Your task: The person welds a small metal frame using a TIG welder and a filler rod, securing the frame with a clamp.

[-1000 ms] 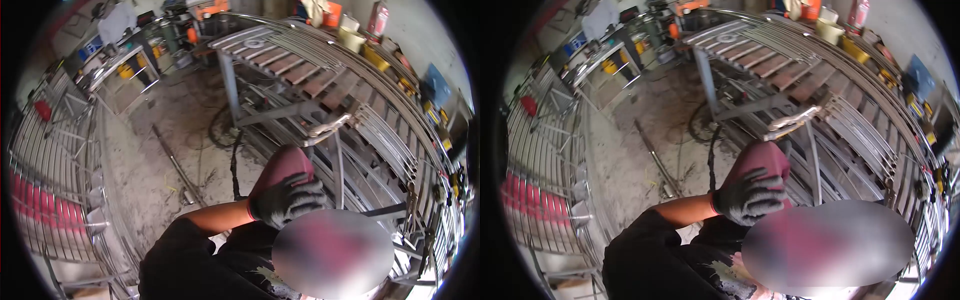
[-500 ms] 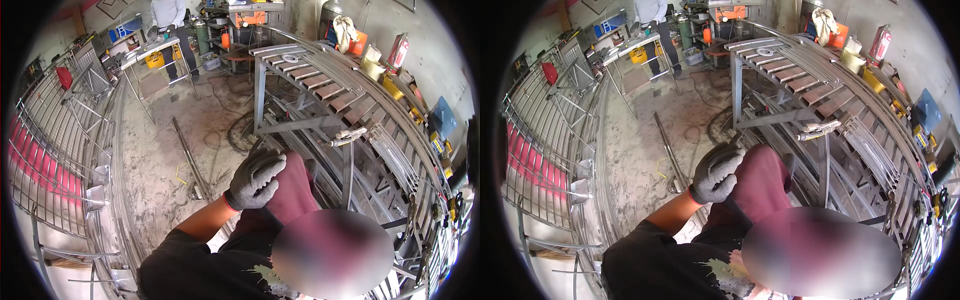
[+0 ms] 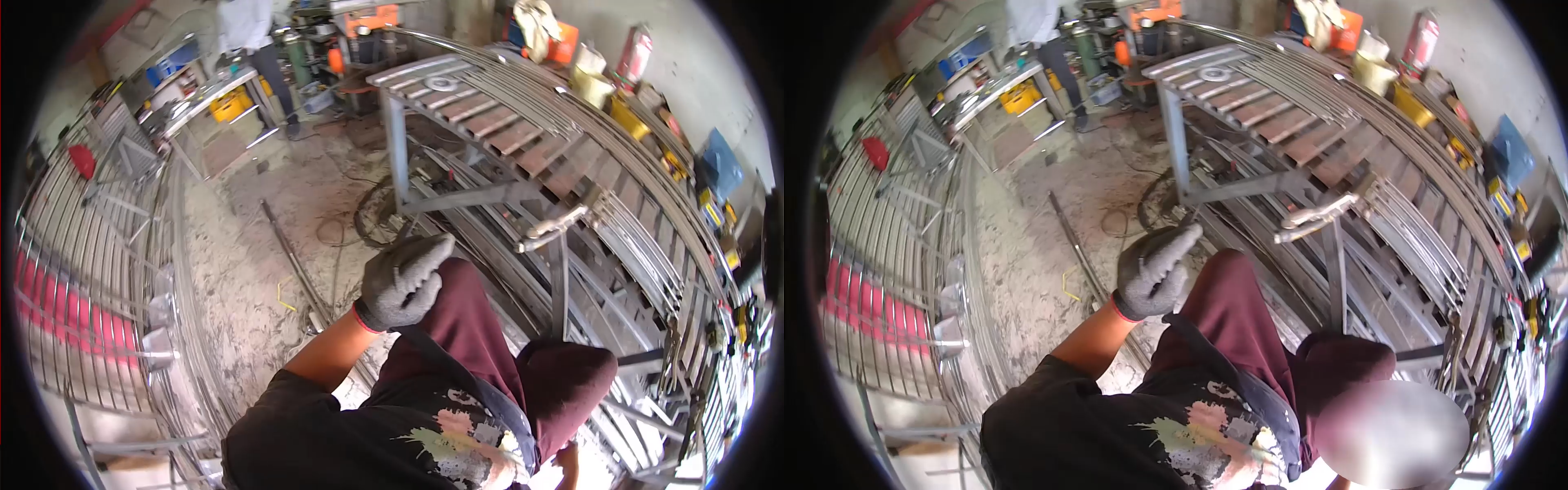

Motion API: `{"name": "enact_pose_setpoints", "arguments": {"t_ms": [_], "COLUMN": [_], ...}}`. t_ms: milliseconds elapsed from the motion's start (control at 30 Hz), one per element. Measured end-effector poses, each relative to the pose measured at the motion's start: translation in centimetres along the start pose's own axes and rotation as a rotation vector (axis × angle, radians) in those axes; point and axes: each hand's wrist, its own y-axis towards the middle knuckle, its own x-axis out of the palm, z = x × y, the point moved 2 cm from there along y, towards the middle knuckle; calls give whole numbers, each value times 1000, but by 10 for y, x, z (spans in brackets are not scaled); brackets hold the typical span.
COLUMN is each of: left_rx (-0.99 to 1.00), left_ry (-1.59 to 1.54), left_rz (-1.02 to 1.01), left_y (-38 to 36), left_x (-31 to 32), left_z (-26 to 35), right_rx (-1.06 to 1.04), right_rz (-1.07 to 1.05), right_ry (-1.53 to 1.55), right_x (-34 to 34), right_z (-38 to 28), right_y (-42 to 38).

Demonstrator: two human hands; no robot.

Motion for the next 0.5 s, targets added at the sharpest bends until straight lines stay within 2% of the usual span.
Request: {"name": "enact_pose_setpoints", "arguments": {"t_ms": [67,100,133,167,267,300,333,400,467,500], "left_rx": [-44,-132,-222,-313,-426,-436,-577,-670,-612,-591], "left_ry": [-102,-130,-201,-272,-381,-386,-487,-541,-798,-693], "left_rz": [67,52,60,75,149,172,161,46,-209,-324], "left_y": [-4,-9,-11,-14,0,6,8,40,83,106], "left_x": [22,30,39,48,73,81,82,85,93,96], "left_z": [-19,-25,-30,-34,-43,-46,-50,-47,-48,-40], "right_rx": [-28,-40,166,-19,-93,-102,-118,-267,-349,-353], "right_rz": [55,108,121,292,607,681,750,812,813,886], "right_ry": [-99,-168,-151,-348,18,33,43,1,-121,-180], "right_x": [-24,-39,-60,-68,-101,-108,-113,-106,-89,-80], "right_z": [25,35,-7,-14,-103,-146,-180,-200,-207,-207], "right_y": [3,4,-9,-7,-12,-19,-24,-8,10,20]}}
